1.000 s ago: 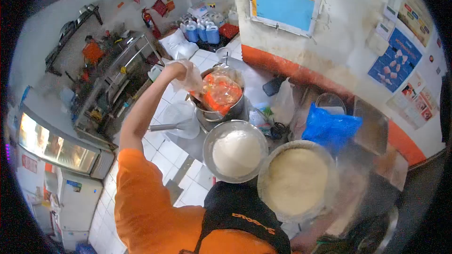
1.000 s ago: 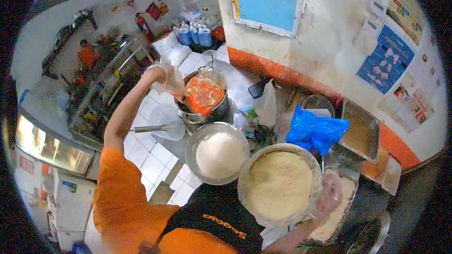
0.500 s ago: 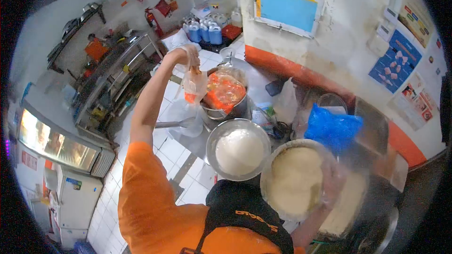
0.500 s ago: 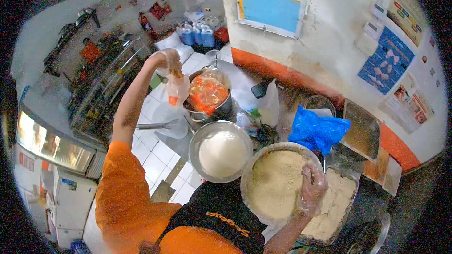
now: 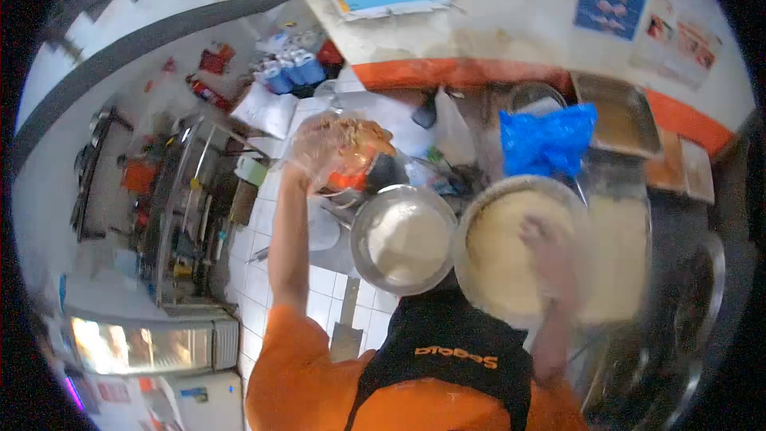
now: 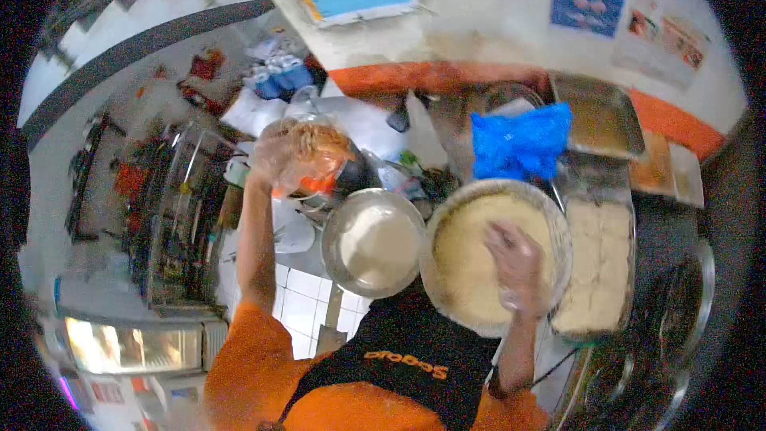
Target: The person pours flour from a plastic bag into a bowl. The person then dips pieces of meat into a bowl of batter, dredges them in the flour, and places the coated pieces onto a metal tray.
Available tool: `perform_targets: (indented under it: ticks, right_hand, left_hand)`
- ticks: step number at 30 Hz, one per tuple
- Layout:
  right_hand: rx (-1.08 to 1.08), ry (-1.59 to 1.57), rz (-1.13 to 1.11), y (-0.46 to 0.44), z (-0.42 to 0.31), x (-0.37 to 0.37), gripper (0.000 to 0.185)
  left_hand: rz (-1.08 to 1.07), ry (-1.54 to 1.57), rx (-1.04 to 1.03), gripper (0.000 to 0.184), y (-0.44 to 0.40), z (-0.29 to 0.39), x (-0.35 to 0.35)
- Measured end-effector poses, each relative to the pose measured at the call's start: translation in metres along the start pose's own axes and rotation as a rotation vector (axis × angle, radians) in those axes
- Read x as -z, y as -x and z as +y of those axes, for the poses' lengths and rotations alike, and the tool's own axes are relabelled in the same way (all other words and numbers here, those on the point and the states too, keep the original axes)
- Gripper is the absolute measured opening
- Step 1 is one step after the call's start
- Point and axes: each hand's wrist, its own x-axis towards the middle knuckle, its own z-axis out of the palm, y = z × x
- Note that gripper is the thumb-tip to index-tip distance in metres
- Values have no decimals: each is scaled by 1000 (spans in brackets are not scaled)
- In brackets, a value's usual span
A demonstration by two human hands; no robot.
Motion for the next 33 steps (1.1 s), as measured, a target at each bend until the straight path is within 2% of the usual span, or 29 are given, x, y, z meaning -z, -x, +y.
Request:
perform_targets:
  ticks: [1, 2, 4, 5, 7, 9, 11, 13, 15, 17, 19, 20, 22, 23, 25, 29, 31, 32, 33]
  right_hand:
    - [77, -107, -69, -10, 16, -14, 42]
    - [145, -199, -168, -19, 34, -25, 51]
    - [-240, -795, -358, -25, 7, -51, 50]
    - [-246, -787, -322, -26, 13, -64, 50]
    - [105, -405, -280, -32, 36, -82, 46]
    - [57, -277, -263, -25, 26, -74, 43]
    - [8, -153, -267, -23, 40, -71, 41]
    - [206, -83, -203, -28, 85, -69, 30]
    - [137, 39, -293, -21, 68, -64, 26]
    - [71, 159, -378, -14, 49, -66, 23]
    - [-9, -75, -228, -8, 33, -78, 27]
    - [-14, -73, -230, -5, 20, -78, 27]
    - [-162, 105, -160, -2, -3, -78, 39]
    - [-161, 108, -163, -2, -2, -81, 39]
    - [-157, -29, -32, 0, 7, -86, 45]
    - [-115, -4, -32, -7, 68, -72, 45]
    - [223, 523, 43, -7, 73, -73, 41]
    - [219, 514, 37, -7, 64, -74, 41]
    - [53, 273, -37, -8, 43, -75, 40]
  left_hand:
    - [-42, 425, 41, 30, 13, -3, -33]
    - [-89, 483, 45, 28, 26, -7, -60]
    - [-164, 564, 70, 27, 53, -9, -112]
    - [-207, 597, 89, 21, 65, -6, -137]
    - [-305, 717, 115, 15, 84, 4, -169]
    - [-216, 569, 137, 19, 93, -13, -184]
    - [-176, 701, 194, 22, 104, -22, -199]
    - [-132, 830, 246, 26, 113, -28, -211]
    - [-150, 500, 224, 46, 122, -35, -221]
    - [-116, 599, 251, 44, 132, -56, -229]
    - [-66, 733, 352, 33, 137, -50, -230]
    - [-63, 735, 356, 33, 138, -43, -230]
    - [46, 632, 406, 22, 138, -31, -230]
    - [49, 635, 405, 22, 140, -32, -229]
    - [102, 589, 439, 16, 142, -36, -222]
    - [128, 468, 396, 15, 144, -42, -208]
    - [99, 454, 299, 21, 146, -52, -197]
    - [96, 450, 295, 22, 146, -68, -191]
    - [102, 443, 301, 22, 145, -80, -183]
